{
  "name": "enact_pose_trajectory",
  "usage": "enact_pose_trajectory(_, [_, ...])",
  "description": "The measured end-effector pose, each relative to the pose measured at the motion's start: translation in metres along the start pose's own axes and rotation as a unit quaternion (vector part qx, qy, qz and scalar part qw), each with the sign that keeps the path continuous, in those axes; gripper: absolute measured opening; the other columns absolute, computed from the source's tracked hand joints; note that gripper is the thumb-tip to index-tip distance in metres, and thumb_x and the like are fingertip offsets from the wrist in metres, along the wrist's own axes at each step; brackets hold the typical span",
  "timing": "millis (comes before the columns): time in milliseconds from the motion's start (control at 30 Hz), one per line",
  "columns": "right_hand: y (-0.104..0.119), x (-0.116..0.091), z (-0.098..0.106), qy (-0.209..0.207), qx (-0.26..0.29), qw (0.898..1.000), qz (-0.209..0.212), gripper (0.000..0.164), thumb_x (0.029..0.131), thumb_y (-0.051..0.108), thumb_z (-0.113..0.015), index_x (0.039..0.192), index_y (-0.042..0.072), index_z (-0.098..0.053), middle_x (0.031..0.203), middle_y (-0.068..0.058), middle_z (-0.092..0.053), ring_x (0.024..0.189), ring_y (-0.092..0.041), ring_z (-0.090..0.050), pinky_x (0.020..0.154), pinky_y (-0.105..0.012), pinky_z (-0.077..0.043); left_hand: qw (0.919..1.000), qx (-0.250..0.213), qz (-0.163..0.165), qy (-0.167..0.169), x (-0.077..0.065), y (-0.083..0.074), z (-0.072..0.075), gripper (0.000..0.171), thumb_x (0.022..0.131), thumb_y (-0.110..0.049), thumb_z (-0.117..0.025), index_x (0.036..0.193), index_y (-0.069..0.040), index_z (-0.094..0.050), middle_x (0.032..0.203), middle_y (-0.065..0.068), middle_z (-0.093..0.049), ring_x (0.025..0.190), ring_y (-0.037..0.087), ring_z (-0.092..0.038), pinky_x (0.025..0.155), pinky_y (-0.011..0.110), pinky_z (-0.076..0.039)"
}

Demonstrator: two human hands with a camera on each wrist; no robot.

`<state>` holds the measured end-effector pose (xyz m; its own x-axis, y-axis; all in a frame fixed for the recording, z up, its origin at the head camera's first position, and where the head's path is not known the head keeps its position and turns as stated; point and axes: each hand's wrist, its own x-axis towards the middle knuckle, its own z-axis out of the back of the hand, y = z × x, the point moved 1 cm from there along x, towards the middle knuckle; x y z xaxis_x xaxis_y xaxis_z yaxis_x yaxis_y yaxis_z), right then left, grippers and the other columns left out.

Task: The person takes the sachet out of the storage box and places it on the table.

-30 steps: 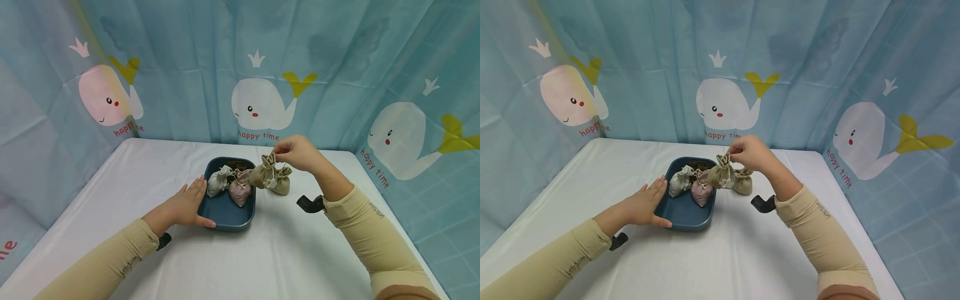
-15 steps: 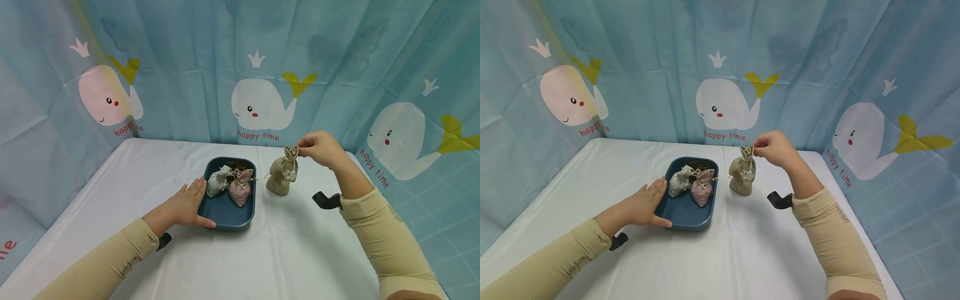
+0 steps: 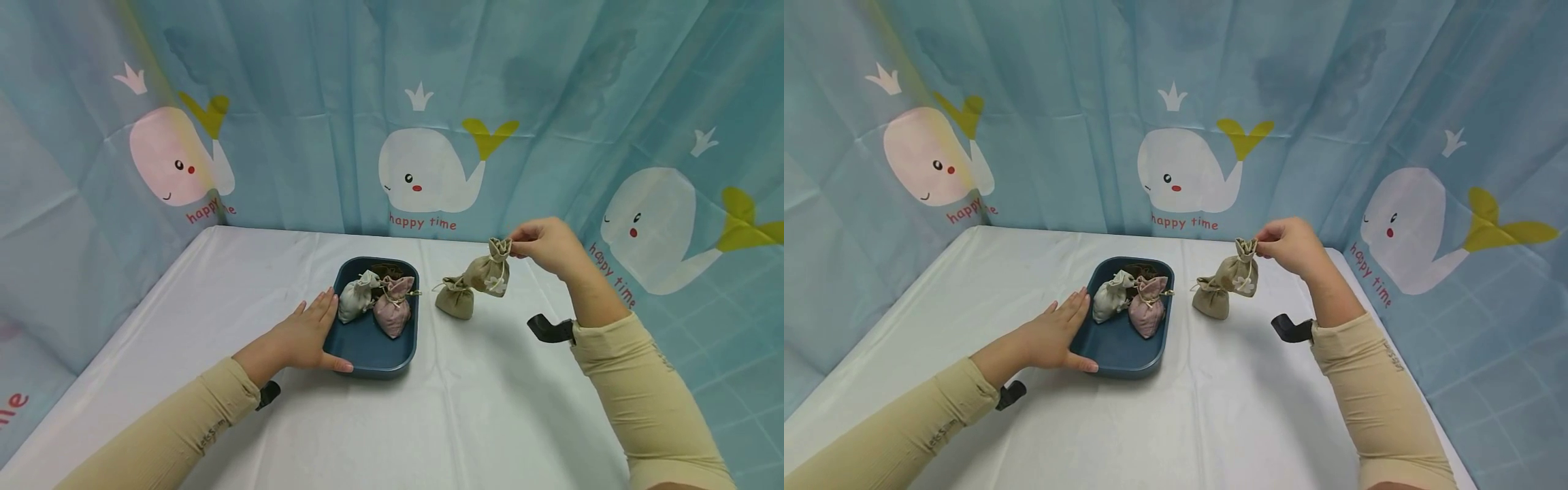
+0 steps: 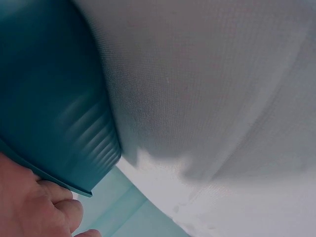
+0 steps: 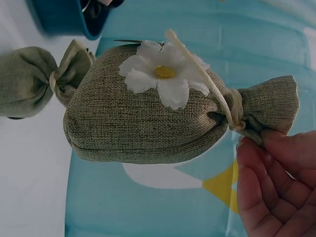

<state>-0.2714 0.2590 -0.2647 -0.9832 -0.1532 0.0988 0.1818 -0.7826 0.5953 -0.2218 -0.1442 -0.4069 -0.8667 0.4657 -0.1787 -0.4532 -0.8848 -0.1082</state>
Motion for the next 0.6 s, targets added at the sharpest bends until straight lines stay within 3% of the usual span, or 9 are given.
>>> enact_pose_trajectory(433, [-0.026,0.001,0.003,-0.022,0.004,1.000,-0.017,0.020,0.090,0.018,-0.059,0.097,0.001,-0.069,0.087,-0.010,-0.068,0.084,-0.029,-0.063,0.078,-0.049,-0.048,1.0000,-0.007,0.004,-0.002,0.000,0.000,-0.001,0.131,0.057,-0.089,-0.044,0.146,-0.002,-0.003,0.152,0.014,0.005,0.140,0.028,0.000,0.108,0.052,-0.010])
enact_pose_trajectory(600, [-0.032,0.003,0.002,-0.020,0.001,0.999,-0.025,0.022,0.091,0.018,-0.058,0.097,0.000,-0.068,0.086,-0.010,-0.068,0.083,-0.029,-0.063,0.079,-0.049,-0.048,0.9999,-0.008,0.000,0.007,-0.004,-0.005,0.007,0.130,0.058,-0.088,-0.044,0.146,-0.001,-0.004,0.152,0.016,0.004,0.139,0.030,-0.001,0.108,0.053,-0.011])
